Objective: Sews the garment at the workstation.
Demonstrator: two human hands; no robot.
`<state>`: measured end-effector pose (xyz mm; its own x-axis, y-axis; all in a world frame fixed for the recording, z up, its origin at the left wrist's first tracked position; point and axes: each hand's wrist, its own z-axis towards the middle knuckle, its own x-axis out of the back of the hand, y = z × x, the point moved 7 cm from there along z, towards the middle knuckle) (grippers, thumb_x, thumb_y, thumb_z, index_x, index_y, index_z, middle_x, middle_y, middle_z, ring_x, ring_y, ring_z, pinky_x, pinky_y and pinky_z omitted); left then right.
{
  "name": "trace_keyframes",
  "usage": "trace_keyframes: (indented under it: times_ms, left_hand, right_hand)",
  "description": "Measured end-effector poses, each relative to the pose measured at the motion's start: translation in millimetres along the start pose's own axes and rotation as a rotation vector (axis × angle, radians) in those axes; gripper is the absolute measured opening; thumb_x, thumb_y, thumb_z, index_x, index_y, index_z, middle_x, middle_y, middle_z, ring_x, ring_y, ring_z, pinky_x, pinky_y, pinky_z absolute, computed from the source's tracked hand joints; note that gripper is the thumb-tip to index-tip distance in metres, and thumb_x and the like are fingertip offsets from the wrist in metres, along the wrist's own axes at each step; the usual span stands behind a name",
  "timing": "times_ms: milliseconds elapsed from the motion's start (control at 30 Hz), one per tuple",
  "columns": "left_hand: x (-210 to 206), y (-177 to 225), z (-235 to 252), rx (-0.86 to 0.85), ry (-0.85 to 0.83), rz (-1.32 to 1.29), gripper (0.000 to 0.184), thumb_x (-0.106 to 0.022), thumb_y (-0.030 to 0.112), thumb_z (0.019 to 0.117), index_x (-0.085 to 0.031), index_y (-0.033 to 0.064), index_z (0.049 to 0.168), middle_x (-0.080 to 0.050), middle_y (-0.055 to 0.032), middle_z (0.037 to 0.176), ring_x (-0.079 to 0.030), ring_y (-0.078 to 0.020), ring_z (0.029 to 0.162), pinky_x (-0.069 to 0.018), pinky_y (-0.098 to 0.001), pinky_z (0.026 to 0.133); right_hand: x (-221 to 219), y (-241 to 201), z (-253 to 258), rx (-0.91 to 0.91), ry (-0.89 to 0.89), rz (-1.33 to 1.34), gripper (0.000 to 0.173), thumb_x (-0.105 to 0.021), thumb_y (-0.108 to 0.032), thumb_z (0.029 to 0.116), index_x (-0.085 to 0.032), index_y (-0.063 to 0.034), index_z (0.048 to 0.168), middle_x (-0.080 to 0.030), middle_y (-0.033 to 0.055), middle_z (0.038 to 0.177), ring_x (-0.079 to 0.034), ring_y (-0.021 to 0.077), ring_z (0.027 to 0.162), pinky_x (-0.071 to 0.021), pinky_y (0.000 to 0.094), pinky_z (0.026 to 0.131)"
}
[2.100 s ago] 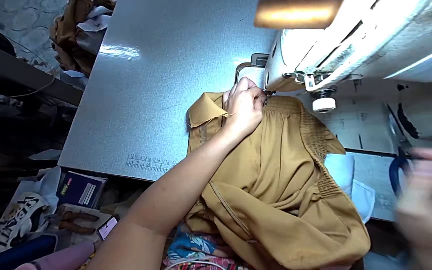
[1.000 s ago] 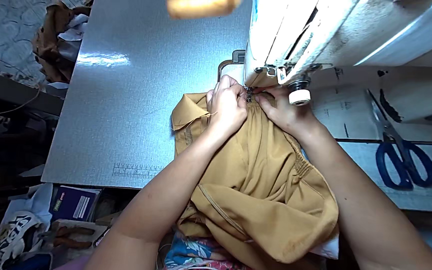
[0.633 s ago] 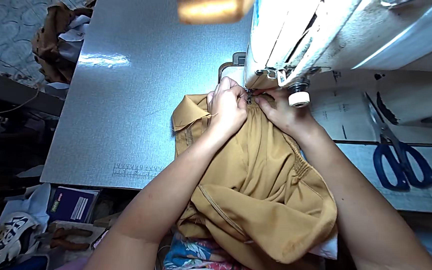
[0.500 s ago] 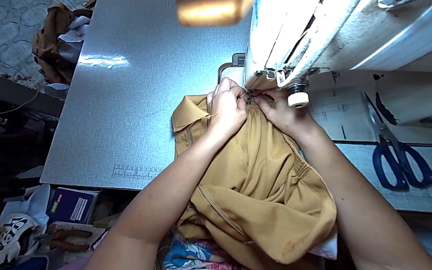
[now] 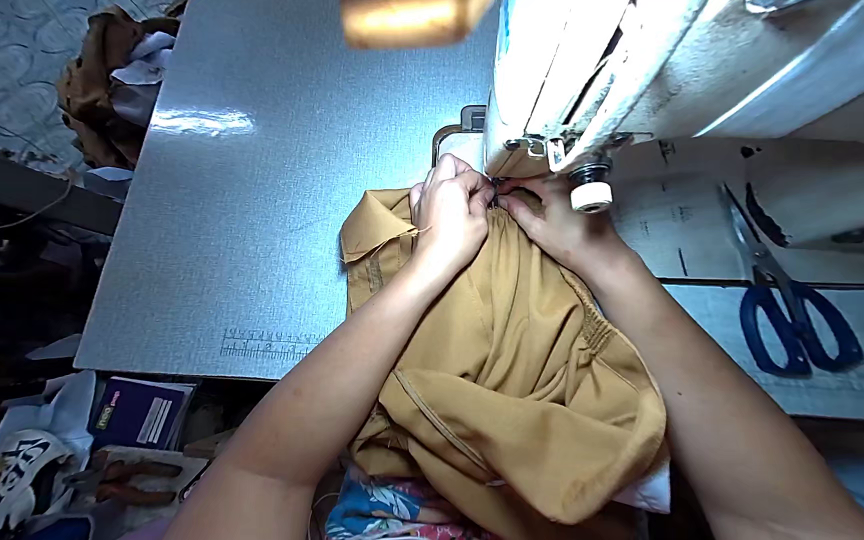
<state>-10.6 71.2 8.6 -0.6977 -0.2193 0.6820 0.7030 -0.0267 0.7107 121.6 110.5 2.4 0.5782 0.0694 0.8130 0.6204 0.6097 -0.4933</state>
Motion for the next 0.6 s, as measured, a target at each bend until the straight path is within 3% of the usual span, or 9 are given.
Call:
trace_keyframes:
  times_ms: [600]
  left_hand:
    - [0.2,1.3,0.0,-0.015,-0.018,0.027,0.019,-0.058,0.012,0.0986,-0.070,0.0043,0.086,-0.061,-0.0105,0.106,-0.057,-0.0224,0.109,-0.0358,-0.0496,0.101]
  right_hand:
    - [0.9,0.1,0.8,-0.012,-0.007,0.004,0.029,-0.060,-0.031,0.0999,-0.077,-0.0082,0.108,-0.072,0.0159,0.114,-0.065,0.0318,0.115,-0.0368,0.0568,0.106]
